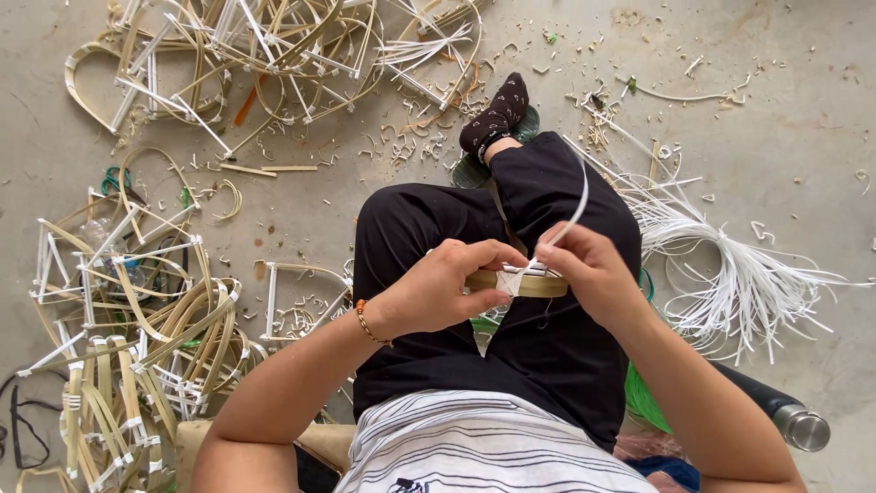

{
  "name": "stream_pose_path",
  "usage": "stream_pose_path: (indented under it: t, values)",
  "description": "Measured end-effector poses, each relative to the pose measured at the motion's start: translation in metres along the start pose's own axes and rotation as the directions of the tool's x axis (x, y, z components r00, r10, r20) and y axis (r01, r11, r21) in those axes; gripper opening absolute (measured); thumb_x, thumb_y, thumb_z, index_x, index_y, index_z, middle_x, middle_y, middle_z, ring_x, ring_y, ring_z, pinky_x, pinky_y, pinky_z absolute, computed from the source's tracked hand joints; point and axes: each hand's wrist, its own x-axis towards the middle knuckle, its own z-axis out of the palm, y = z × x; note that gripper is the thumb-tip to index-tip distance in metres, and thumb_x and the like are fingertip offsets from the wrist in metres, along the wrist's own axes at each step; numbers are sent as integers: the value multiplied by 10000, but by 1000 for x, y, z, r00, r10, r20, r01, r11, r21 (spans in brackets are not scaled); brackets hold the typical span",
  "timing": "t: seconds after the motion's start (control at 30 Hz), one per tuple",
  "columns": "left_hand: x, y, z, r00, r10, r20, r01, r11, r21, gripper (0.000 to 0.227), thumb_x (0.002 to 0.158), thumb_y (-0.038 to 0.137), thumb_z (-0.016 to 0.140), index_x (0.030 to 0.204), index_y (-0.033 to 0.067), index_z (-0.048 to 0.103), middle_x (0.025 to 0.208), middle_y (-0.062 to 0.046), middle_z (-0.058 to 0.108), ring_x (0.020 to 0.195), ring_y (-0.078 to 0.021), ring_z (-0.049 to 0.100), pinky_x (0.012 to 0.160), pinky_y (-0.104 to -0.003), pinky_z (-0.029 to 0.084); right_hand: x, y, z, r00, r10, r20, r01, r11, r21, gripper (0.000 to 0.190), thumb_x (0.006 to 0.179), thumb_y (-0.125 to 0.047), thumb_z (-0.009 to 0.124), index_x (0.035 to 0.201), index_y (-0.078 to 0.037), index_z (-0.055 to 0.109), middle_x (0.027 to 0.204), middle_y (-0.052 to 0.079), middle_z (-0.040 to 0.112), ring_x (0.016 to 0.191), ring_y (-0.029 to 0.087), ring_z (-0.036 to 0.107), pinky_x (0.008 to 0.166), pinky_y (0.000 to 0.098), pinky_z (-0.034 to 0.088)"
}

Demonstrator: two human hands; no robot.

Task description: The recorder is assembling arched bamboo or wood frame components by securing them with plastic cable ties.

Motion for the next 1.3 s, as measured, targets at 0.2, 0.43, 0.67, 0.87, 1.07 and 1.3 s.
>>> stream_pose_path:
  t: [0.2,0.43,0.67,0.87,1.07,1.3]
  values:
    - [2,3,-1,1000,11,-1,-11,1000,-23,457,863,82,784,1289,65,621,981,-91,762,923,-182,762,864,-310,597,1,-1,1,996,-90,-7,90,996,-18,140,1009,-176,646,1002,-37,648,910,-25,633,826,27,570,739,218,473]
    - [4,-1,0,993,-105,49,107,993,-56,368,885,67,760,1245,68,686,973,-72,775,877,-142,758,832,-291,609,27,11,-10,989,62,132,-50,994,-94,168,1005,-189,648,1001,-24,682,888,-10,668,804,42,598,723,245,498]
    - [18,-9,-2,994,-106,33,108,992,-60,274,870,33,760,1129,31,670,1118,-96,718,1046,-167,710,919,-308,586,-24,-18,11,757,-646,97,481,451,-751,143,935,-122,736,1065,-124,676,1013,39,638,919,199,635,819,340,498]
    - [22,-16,1,956,-244,164,277,935,-223,260,893,39,723,1132,22,620,1113,-85,754,1053,-140,722,934,-308,583,-27,-15,23,323,-801,505,659,-193,-727,310,854,-124,830,1129,-209,715,1118,8,571,986,209,575,828,388,434]
    - [19,-7,-3,959,-239,153,262,952,-156,266,891,55,736,1136,27,636,1114,-75,755,1056,-145,720,937,-304,583,-29,-21,23,332,-781,529,703,-168,-691,285,851,-148,833,1104,-185,706,1085,-22,603,971,177,611,822,377,430]
    - [7,-4,11,986,152,-64,-129,951,282,298,856,168,775,1127,90,677,961,-47,703,923,-224,673,850,-374,479,-14,-69,8,616,-784,80,735,535,-417,94,1025,-95,668,1079,-69,595,1043,74,656,928,182,672,818,324,548]
